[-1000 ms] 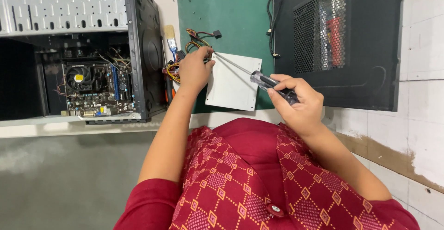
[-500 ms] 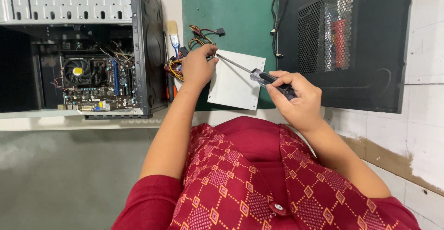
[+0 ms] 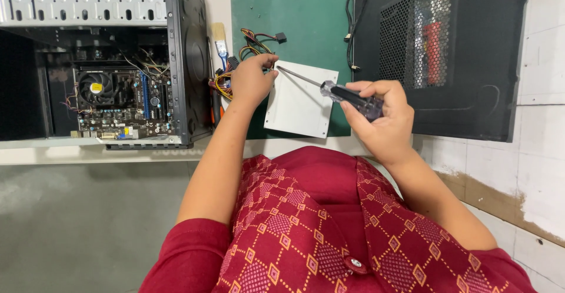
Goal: Disassembling a computer power supply unit by removing screws with a screwdriver and lifting the metal casing to expose internal components.
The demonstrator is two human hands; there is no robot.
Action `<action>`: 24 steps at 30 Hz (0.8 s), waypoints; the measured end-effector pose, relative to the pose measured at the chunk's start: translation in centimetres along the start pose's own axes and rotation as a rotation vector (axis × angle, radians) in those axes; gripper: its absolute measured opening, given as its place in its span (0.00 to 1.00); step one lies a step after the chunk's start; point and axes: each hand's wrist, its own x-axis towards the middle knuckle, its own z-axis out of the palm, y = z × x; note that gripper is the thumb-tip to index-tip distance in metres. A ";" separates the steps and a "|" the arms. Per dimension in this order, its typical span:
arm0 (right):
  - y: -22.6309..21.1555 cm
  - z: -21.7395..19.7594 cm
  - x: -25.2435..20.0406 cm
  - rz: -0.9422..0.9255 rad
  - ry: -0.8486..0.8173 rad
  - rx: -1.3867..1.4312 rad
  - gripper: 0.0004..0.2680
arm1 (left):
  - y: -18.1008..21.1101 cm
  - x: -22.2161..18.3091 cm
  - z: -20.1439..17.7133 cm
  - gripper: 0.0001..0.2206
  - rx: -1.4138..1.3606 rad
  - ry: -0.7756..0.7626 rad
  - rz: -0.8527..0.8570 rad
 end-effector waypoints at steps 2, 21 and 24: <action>0.1 0.4 0.6 -0.008 0.000 0.028 0.10 | -0.2 0.3 0.1 0.13 -0.021 0.000 -0.012; -2.2 1.7 7.0 -0.239 -0.334 -0.218 0.10 | 0.5 -0.4 -0.4 0.11 0.053 0.042 0.088; -3.1 1.7 7.5 -0.097 -0.392 -0.108 0.10 | 0.6 -0.6 -0.8 0.14 0.006 0.021 0.081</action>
